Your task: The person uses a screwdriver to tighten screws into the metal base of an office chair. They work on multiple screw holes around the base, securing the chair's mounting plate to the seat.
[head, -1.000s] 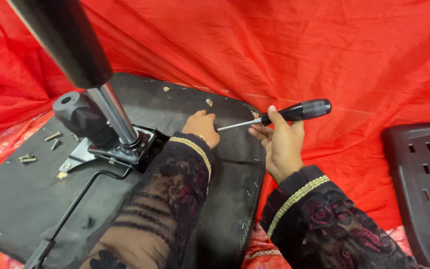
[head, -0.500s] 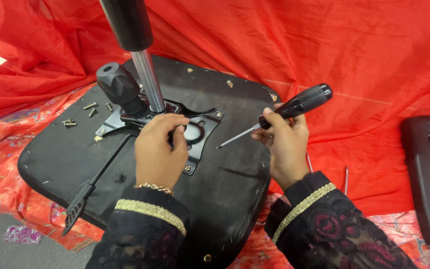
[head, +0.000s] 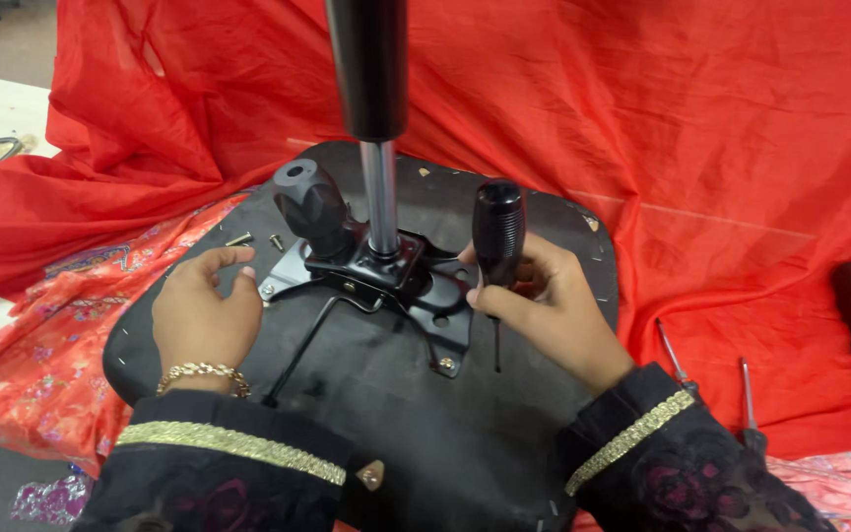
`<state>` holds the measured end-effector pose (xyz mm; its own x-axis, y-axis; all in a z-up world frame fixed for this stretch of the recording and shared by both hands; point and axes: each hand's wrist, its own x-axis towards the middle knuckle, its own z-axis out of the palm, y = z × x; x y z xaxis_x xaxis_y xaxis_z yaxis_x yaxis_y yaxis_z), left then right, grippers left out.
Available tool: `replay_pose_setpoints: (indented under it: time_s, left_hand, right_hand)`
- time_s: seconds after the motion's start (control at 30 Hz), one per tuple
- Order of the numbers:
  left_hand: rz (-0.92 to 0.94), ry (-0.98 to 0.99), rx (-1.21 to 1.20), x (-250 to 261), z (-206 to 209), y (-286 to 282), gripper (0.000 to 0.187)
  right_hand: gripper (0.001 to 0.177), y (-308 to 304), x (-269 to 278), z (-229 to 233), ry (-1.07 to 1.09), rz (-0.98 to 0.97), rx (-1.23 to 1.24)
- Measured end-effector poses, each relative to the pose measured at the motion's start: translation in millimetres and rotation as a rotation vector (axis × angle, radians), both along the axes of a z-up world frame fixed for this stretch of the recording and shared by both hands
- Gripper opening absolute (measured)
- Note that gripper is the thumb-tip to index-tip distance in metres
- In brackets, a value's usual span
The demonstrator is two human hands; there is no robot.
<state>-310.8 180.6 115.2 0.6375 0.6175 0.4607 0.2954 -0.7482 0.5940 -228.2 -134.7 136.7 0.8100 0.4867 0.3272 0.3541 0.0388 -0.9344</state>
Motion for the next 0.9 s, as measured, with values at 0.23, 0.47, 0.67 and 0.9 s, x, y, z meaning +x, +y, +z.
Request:
replay_pose_setpoints:
  time_s: [0.23,0.47,0.67,0.9]
  left_hand:
    - [-0.12,0.403,0.0,45.0,-28.1,134.3,0.035]
    - [-0.318,0.509,0.152,116.7,-76.0,187.1,0.044]
    - [-0.311,0.421,0.271,127.7,-77.8,183.3,0.025]
    - [-0.273,0.39,0.51,120.4,-60.0,172.3,0.017]
  right_hand:
    - [0.04,62.2,-15.1,37.3,-0.168,-0.018,-0.278]
    - [0.044,109.2,-20.1,59.9,-0.178,-0.166,-0.446]
    - [0.047,135.3,-22.6,60.5,-0.211,-0.23,-0.483]
    - [0.049,158.5,-18.3,60.3,-0.173,-0.217,-0.473]
